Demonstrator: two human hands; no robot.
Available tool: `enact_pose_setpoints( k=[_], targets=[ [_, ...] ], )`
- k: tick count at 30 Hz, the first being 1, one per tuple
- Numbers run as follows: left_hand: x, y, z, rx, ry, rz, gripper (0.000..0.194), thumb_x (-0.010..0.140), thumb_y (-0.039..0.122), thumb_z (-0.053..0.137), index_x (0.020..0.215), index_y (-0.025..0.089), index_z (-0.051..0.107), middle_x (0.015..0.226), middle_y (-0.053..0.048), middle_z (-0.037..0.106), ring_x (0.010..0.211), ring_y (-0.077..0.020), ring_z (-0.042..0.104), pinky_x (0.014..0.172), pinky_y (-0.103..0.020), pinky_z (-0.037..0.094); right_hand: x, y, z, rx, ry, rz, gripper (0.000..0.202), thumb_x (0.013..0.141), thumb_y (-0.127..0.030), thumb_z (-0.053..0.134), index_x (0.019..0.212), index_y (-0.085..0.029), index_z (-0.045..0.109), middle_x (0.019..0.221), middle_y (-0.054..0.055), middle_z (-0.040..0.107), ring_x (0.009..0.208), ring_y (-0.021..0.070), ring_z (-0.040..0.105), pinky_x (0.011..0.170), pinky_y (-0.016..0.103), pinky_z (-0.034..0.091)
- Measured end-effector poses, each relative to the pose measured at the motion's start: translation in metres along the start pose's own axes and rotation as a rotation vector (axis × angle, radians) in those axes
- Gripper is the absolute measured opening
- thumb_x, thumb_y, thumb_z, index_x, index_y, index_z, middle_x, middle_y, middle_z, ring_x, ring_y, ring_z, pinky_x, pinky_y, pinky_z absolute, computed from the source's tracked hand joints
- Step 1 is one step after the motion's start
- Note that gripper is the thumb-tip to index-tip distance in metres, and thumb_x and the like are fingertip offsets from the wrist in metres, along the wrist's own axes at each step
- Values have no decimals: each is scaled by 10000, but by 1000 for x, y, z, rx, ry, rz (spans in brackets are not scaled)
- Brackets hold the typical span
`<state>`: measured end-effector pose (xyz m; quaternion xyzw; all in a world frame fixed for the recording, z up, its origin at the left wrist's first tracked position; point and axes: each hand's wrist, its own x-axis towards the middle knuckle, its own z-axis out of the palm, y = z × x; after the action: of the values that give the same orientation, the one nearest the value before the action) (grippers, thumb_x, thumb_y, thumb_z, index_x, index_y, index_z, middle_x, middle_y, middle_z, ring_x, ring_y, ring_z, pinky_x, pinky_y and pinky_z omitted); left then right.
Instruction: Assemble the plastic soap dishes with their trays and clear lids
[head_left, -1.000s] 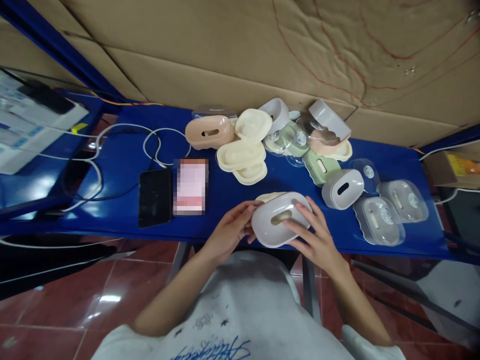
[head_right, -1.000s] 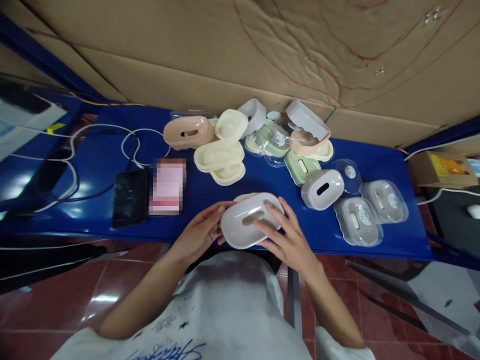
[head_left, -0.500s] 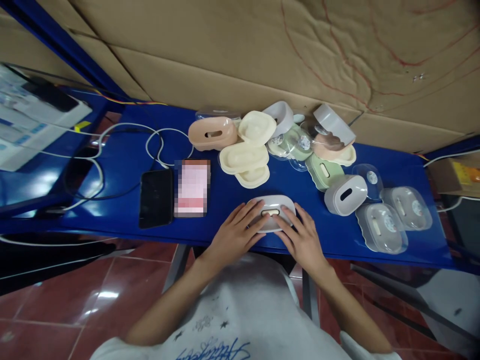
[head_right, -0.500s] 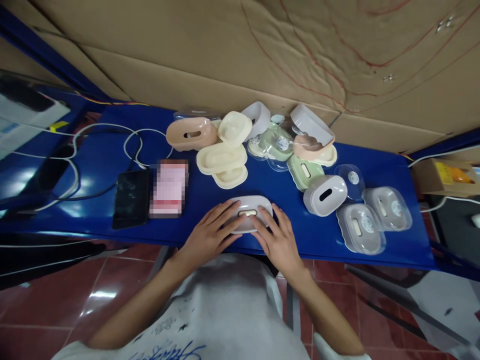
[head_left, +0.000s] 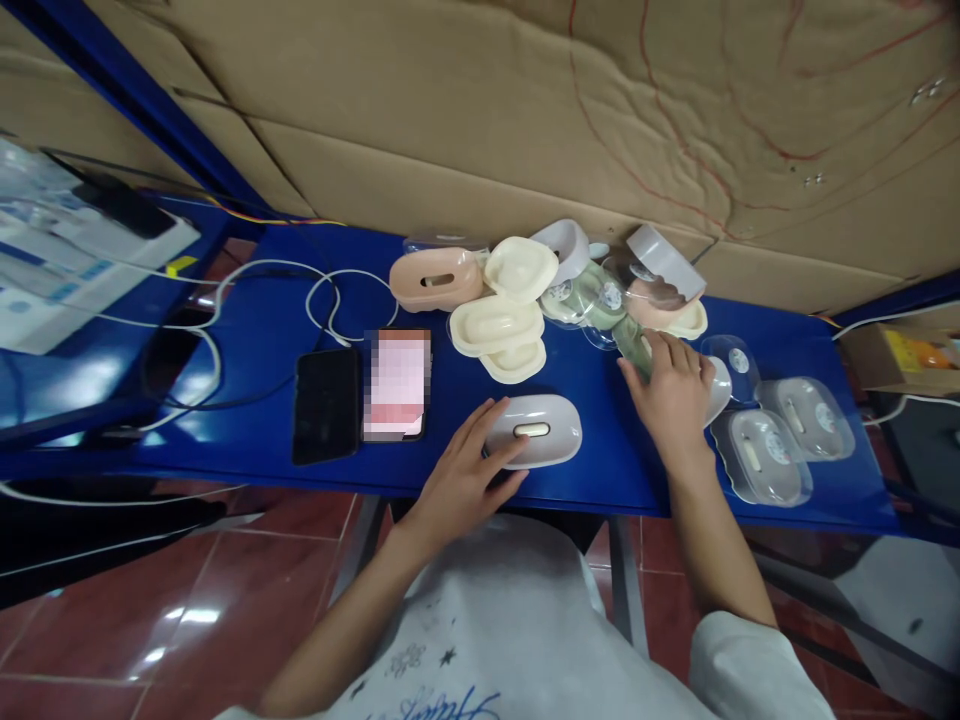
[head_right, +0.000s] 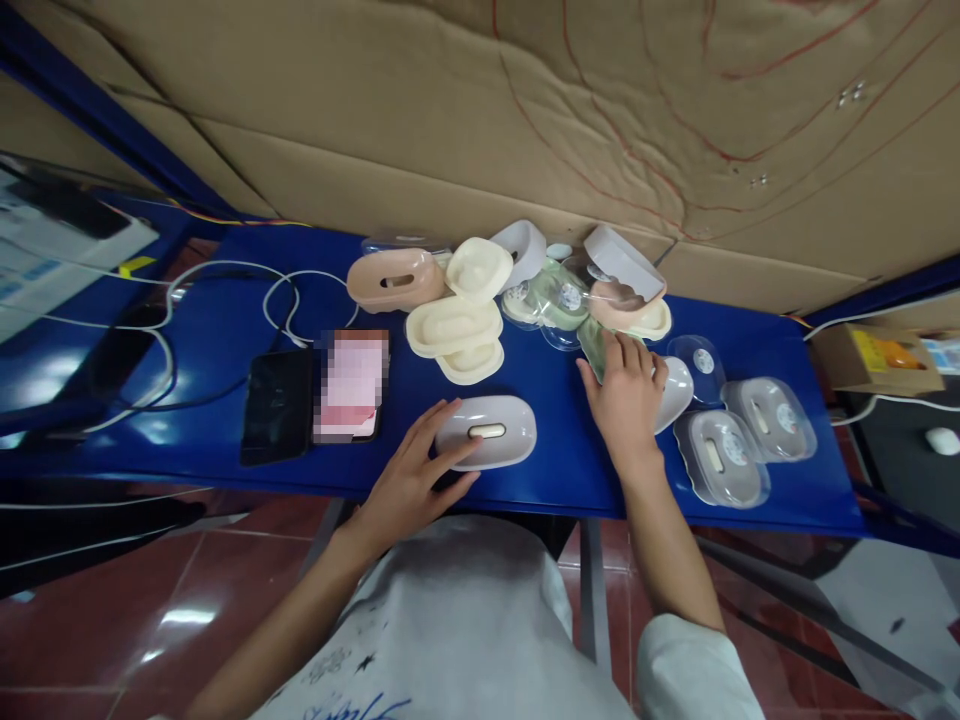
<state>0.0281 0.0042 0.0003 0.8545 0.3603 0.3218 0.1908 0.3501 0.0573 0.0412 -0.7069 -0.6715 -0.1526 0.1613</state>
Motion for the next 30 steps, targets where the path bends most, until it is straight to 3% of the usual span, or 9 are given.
enact_pose_setpoints(
  k=[4,8,12,16,20,22,25,30],
  targets=[
    [2,-1,1,-25,-4,-8,454,995,203,744,1420,272,602,1699,-145,408,1604,-390,377,1210,-652,505,11,-8,14,50,-38,-107,625,1081,-537,541,1575,-155,524,1544,201,613,1417,392,545,1175,628,401],
    [4,-2,0,-77,-41,-31,382,1003,210,733,1364,279,633,1707,-113,393,1619,-364,357,1260,-633,460,23,-20,24,50,-60,-131,626,1084,-557,516,1605,-210,515,1615,175,554,1491,396,487,1179,624,430],
    [5,-2,-2,-93,-59,-73,369,999,258,754,1352,300,657,1735,-98,334,1610,-374,368,1265,-655,442,25,-18,14,159,-71,-134,532,1110,-491,480,1559,-221,579,1565,134,613,1472,345,541,1194,555,490],
    [4,-3,-6,-114,-73,-107,430,1006,308,754,1415,336,627,1715,-107,360,1575,-359,423,1254,-645,453,-7,-8,-24,365,-2,-118,469,1090,-411,576,1526,-241,620,1515,115,660,1443,310,598,1229,535,494],
    [5,-8,-13,-237,-138,-213,797,985,335,784,1654,380,354,1710,-110,409,1580,-332,435,1287,-592,432,-62,-5,-55,528,-12,-103,527,1032,-277,689,1549,-319,598,1517,77,664,1410,312,635,1206,556,525],
    [6,-11,-15,-291,-171,-257,939,960,347,815,1701,393,240,1719,-109,410,1587,-334,432,1300,-583,416,-87,-7,-56,618,-55,-185,598,1009,-218,706,1576,-345,564,1526,74,655,1422,321,625,1188,569,543],
    [9,-15,-18,-316,-195,-269,1041,921,353,859,1718,391,190,1734,-117,388,1600,-352,411,1313,-588,390,-107,-15,-45,743,-138,-343,659,990,-165,712,1600,-331,528,1536,100,636,1465,334,582,1174,585,557],
    [10,-16,-17,-325,-241,-193,986,948,372,828,1717,414,212,1762,-103,336,1614,-341,390,1299,-576,417,-102,-28,-28,773,-222,-496,692,972,-199,753,1611,-284,500,1522,141,604,1512,341,521,1187,581,552]
  ],
)
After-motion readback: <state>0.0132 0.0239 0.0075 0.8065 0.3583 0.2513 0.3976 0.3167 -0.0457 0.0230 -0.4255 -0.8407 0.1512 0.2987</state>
